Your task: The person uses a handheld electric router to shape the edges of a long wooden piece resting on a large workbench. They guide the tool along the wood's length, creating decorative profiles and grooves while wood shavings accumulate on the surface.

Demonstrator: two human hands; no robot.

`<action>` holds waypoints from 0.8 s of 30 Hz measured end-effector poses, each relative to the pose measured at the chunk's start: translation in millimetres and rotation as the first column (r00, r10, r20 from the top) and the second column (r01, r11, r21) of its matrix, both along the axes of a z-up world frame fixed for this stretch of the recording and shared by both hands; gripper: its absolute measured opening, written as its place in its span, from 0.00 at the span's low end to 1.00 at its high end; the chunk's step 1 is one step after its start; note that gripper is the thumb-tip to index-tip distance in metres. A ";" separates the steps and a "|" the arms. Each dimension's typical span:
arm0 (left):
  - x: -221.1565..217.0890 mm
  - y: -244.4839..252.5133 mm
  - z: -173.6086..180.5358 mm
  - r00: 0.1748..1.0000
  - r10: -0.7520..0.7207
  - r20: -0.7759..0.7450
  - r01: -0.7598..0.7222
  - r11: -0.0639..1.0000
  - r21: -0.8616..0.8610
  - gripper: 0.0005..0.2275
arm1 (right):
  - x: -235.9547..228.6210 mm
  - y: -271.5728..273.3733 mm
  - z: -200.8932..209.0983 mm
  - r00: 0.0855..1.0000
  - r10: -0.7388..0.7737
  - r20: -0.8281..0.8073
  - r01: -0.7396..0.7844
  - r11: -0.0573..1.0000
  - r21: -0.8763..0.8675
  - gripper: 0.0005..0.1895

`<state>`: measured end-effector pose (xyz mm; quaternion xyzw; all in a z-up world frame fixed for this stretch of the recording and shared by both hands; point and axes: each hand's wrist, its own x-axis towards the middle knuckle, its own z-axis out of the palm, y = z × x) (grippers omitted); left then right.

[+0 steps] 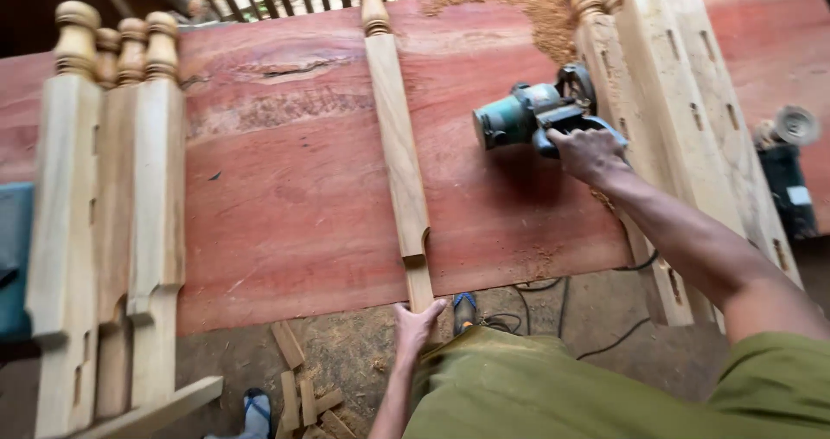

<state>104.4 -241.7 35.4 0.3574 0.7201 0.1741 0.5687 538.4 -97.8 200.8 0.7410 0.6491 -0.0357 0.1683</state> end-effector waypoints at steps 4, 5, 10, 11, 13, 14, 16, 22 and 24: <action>-23.5 23.1 49.5 0.991 -0.126 -0.051 0.127 0.992 0.000 0.36 | 24.3 -21.5 -73.5 0.997 0.056 0.046 -0.062 0.990 0.128 0.25; -28.5 27.7 93.6 0.985 -0.137 -0.108 0.140 0.990 0.014 0.36 | 28.3 -26.7 -94.4 0.997 0.050 0.063 -0.059 0.985 0.163 0.28; -42.7 35.8 177.7 0.863 -0.221 -0.455 0.234 0.972 -0.029 0.33 | 26.9 -52.4 -140.2 0.997 0.042 0.064 -0.059 0.955 0.290 0.28; -47.0 36.0 168.6 0.796 -0.204 -0.570 0.265 0.964 0.025 0.33 | 25.1 -55.8 -145.7 0.997 0.046 0.067 -0.065 0.942 0.330 0.31; -51.9 34.0 158.1 0.717 -0.174 -0.675 0.292 0.954 0.064 0.32 | 22.8 -68.6 -155.5 0.996 0.060 0.067 -0.080 0.929 0.362 0.34; -52.8 35.8 156.9 0.690 -0.147 -0.709 0.295 0.951 0.089 0.28 | 21.9 -74.3 -160.1 0.995 0.062 0.082 -0.089 0.917 0.390 0.36; -57.8 34.8 137.8 0.660 -0.116 -0.742 0.289 0.951 0.109 0.24 | 18.5 -85.1 -169.0 0.993 0.074 0.093 -0.106 0.904 0.414 0.37; -48.2 28.5 125.5 0.729 -0.072 -0.680 0.310 0.921 0.235 0.20 | -3.6 -107.1 -169.3 0.997 0.071 0.000 -0.064 0.904 0.422 0.38; -59.1 26.3 94.3 0.767 -0.123 -0.629 0.298 0.938 0.180 0.27 | -5.3 -112.2 -177.0 0.997 0.078 -0.028 -0.058 0.902 0.428 0.40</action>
